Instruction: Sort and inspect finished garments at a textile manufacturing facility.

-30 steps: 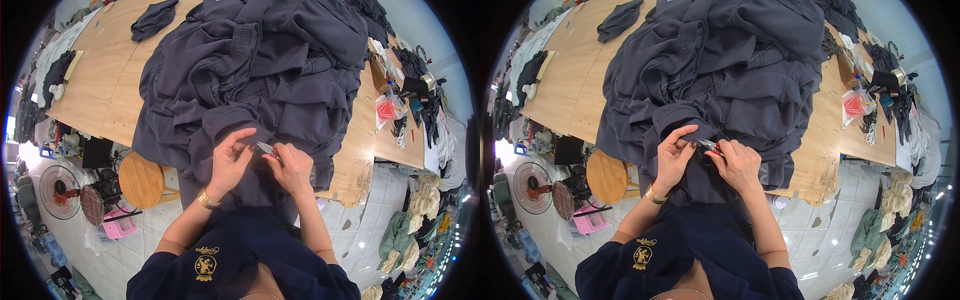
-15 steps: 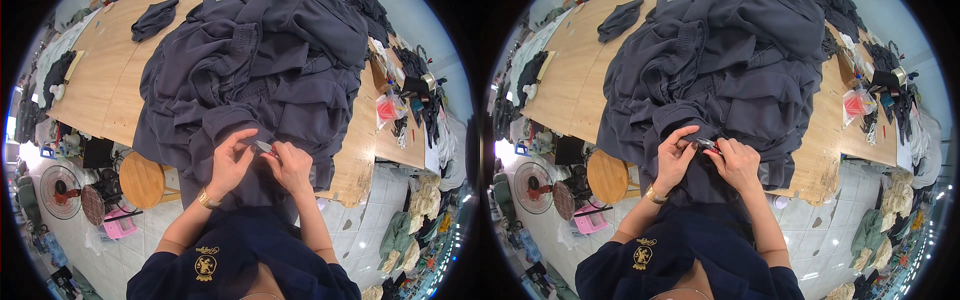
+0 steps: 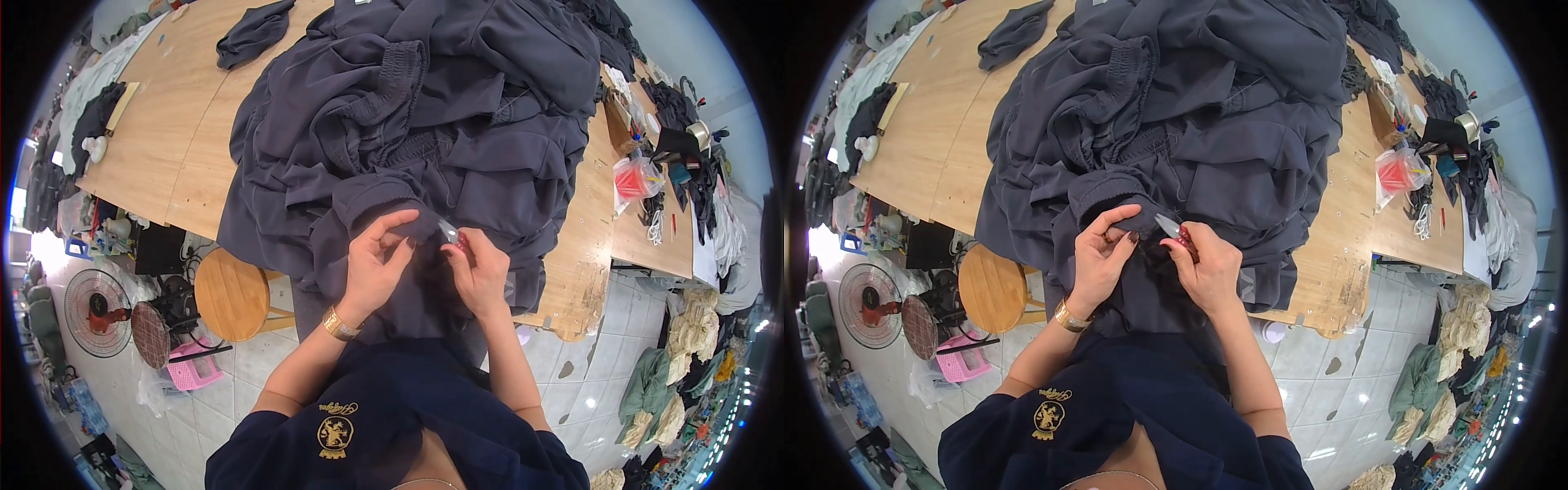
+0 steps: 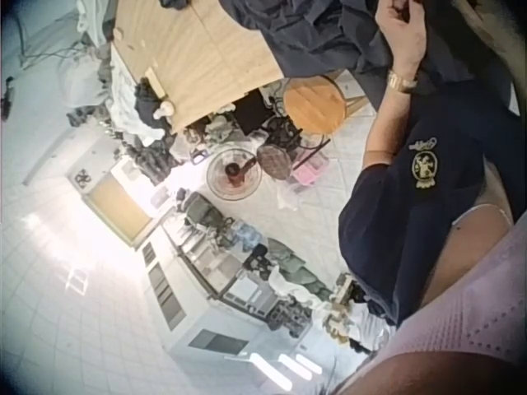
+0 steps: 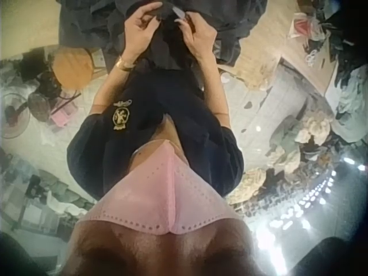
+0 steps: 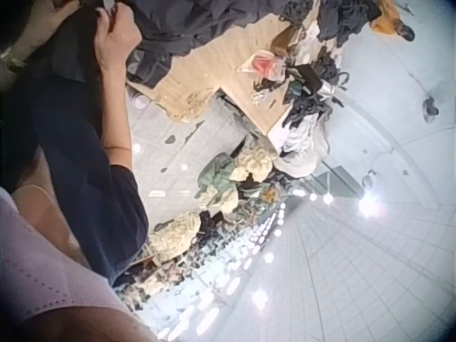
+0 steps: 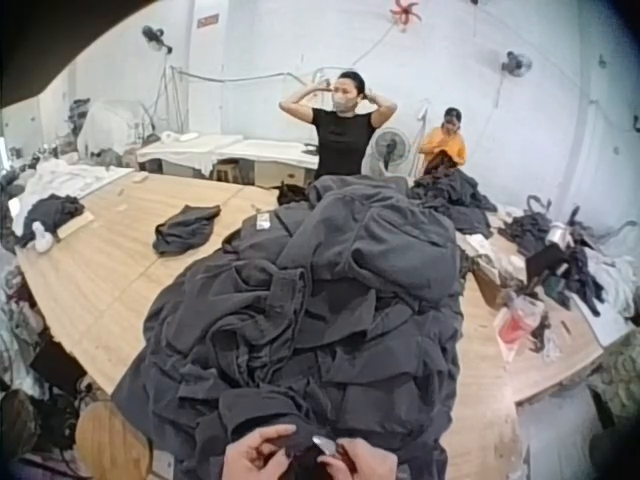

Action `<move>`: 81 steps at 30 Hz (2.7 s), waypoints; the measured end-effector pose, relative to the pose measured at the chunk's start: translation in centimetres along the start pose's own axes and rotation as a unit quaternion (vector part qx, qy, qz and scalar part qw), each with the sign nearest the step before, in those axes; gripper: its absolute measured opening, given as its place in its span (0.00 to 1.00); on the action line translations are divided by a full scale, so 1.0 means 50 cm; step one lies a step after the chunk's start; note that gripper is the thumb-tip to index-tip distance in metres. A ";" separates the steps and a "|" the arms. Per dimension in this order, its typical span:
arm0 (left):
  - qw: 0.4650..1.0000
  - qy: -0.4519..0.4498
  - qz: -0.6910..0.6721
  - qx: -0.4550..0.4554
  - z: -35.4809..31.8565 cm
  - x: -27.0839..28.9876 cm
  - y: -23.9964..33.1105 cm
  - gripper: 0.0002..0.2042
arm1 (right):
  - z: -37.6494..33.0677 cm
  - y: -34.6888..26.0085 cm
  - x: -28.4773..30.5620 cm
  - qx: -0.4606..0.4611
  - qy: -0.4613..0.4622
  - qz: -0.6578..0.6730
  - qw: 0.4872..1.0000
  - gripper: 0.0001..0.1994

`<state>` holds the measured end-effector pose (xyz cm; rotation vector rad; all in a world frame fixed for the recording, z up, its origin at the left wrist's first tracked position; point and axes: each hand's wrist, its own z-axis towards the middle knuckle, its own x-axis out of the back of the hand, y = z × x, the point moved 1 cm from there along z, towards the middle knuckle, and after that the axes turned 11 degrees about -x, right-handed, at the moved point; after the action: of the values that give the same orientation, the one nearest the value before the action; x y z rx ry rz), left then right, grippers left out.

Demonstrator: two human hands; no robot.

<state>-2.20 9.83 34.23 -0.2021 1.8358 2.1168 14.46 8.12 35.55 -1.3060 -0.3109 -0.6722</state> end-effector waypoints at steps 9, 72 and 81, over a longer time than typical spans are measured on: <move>0.999 0.005 -0.035 -0.004 0.002 0.001 -0.003 0.16 | -0.005 0.007 -0.007 0.117 0.000 -0.174 0.978 0.14; 1.000 0.013 0.007 -0.021 0.001 -0.001 -0.001 0.17 | -0.007 0.017 -0.011 0.089 0.013 -0.124 0.988 0.14; 0.999 0.006 0.030 -0.028 0.000 -0.003 -0.001 0.17 | -0.002 0.006 -0.018 0.117 0.012 -0.157 0.981 0.14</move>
<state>-2.02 9.79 34.23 -0.1751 1.8110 2.2140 13.92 8.30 34.79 -1.0325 -0.5677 -0.8881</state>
